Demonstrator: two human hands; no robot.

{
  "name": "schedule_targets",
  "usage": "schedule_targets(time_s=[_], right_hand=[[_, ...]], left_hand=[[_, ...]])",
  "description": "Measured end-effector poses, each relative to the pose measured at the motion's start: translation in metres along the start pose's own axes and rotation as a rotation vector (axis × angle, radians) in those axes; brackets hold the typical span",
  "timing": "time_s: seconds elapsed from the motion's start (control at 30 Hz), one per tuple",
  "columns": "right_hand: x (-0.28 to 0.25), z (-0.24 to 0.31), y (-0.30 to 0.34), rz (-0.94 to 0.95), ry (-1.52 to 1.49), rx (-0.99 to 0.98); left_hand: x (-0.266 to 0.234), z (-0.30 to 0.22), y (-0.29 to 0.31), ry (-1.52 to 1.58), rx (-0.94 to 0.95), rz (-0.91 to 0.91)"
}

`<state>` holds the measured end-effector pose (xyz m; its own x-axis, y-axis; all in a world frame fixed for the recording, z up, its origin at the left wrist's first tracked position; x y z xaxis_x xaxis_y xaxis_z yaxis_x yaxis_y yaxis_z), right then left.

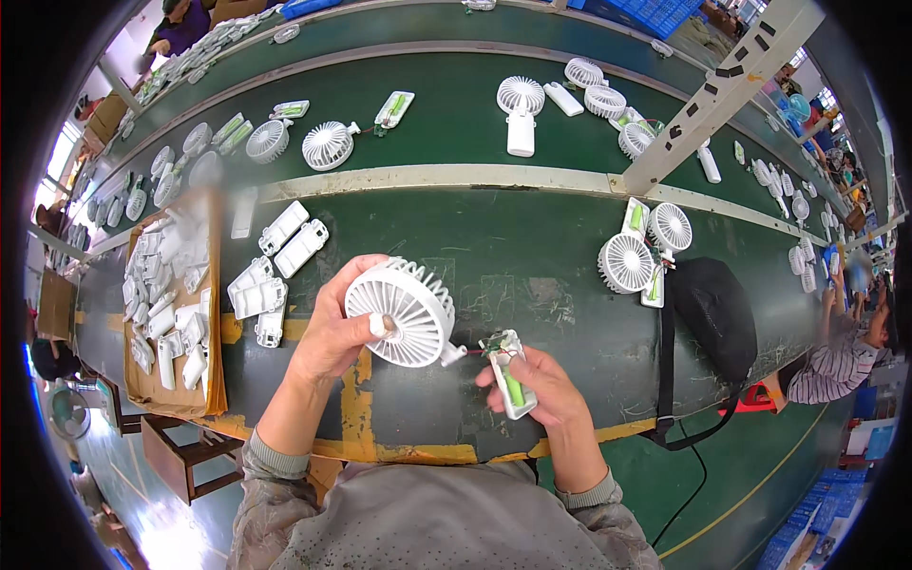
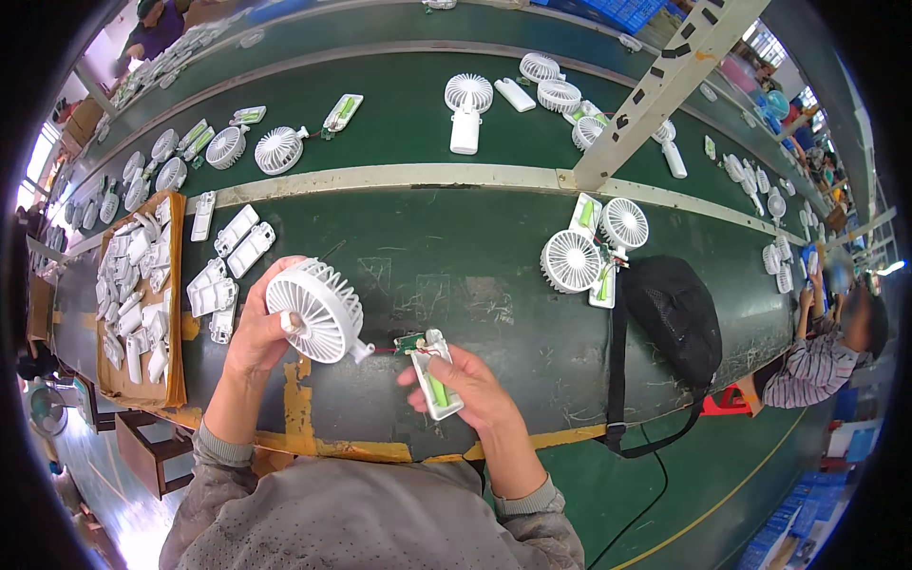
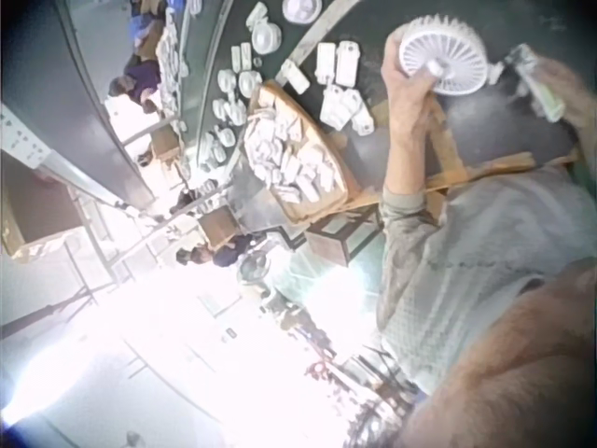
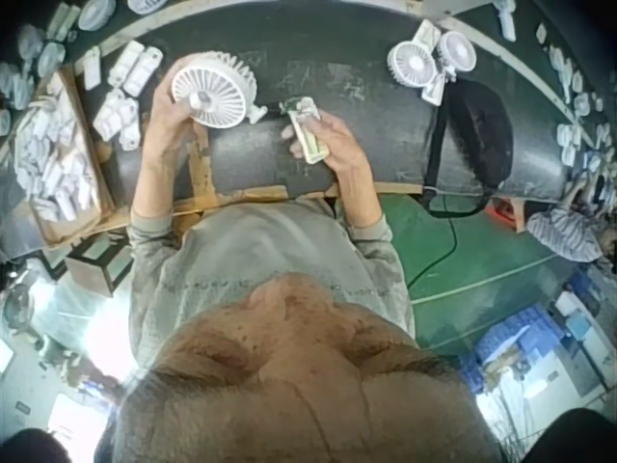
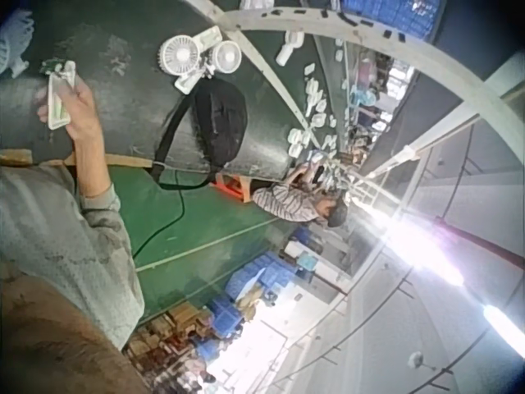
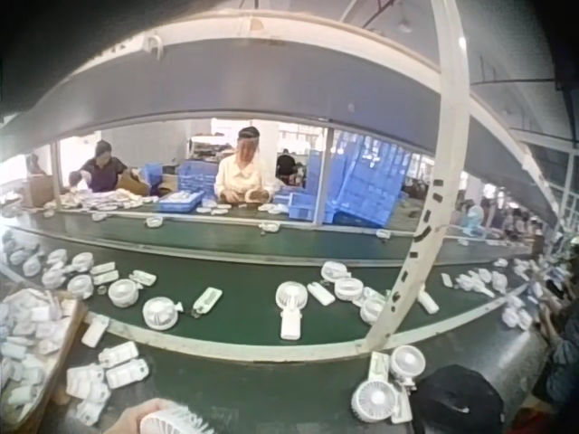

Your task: The person assembles portable fans by placing circuit boards and batteries into the handle casings, snapping plastic covers onto the handles, and placing the assembled fans onto the conveyor belt.

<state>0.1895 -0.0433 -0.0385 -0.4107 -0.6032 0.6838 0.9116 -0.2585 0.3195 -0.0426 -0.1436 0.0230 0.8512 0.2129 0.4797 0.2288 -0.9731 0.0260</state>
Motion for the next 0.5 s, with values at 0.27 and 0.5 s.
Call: schedule_targets(time_s=[0.27, 0.5], right_hand=[[0.006, -0.013, -0.015, -0.033, 0.133, 0.151], [0.021, -0.012, -0.005, 0.092, 0.111, 0.091]], left_hand=[[0.040, 0.004, 0.004, -0.196, -0.113, 0.184], [0.032, 0.017, -0.012, -0.411, -0.039, 0.004]])
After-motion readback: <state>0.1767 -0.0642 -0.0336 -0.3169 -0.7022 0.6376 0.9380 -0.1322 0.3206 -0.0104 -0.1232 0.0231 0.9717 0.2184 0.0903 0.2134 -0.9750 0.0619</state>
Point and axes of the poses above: each hand's wrist, its own y-axis away from the middle knuckle, its own x-axis out of the palm, z = x × y, the point moved 2 cm from there along -y, towards the middle knuckle, and after that the axes turned 8 degrees about z, right-handed, at the moved point
